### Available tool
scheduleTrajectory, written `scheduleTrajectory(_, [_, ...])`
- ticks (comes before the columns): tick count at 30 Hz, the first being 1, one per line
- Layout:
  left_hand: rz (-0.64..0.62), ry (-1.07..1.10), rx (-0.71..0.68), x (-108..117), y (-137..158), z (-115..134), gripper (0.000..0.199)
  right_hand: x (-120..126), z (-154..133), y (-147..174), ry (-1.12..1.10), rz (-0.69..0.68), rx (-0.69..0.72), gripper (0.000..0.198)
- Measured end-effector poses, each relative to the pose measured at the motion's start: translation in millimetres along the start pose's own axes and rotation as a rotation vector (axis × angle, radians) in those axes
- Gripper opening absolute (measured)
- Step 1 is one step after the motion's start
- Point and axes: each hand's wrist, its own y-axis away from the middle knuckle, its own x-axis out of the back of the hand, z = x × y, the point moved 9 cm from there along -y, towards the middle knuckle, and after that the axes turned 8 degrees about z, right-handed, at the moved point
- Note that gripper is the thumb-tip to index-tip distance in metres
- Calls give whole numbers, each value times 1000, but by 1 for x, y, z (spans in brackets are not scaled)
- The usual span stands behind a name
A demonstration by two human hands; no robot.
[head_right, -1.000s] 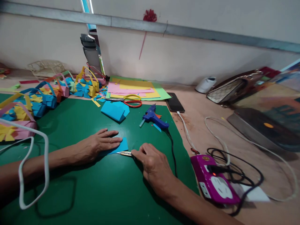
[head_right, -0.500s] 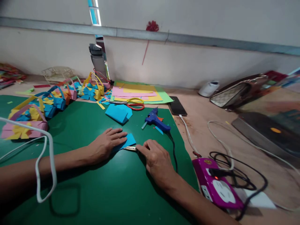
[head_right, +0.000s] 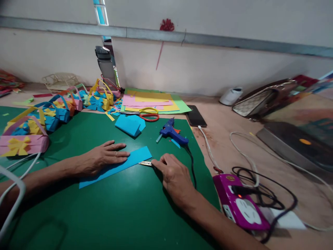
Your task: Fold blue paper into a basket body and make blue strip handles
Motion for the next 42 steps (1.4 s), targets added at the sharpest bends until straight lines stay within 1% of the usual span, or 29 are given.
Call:
scheduleTrajectory(6, [5,14,23,-1,-2,1,58,0,0,0,4,-21,5,42])
scheduleTrajectory(10, [-14,12,39,0,-2,1,62,1,-1,2,-35,-15,30,42])
scheduleTrajectory(15, [-16,23,35,0,-3,1,61,5,-4,2,-62,9,48,43])
scheduleTrajectory(23, [-36,14,46,3,-5,4,64,-3,-12,-3,-79,-24,79,41])
scheduleTrajectory(27, [-35,19,45,3,-5,4,62,-6,-19,-5,-80,-46,75,38])
scheduleTrajectory(33, [-22,38,51,4,-5,4,61,-9,-32,-8,-86,-94,90,42])
scheduleTrajectory(37, [-29,32,50,4,-6,3,64,-12,-41,-12,-87,-81,118,42])
scheduleTrajectory(42, [-29,27,65,3,-6,1,62,-16,-51,-15,-107,-84,141,44])
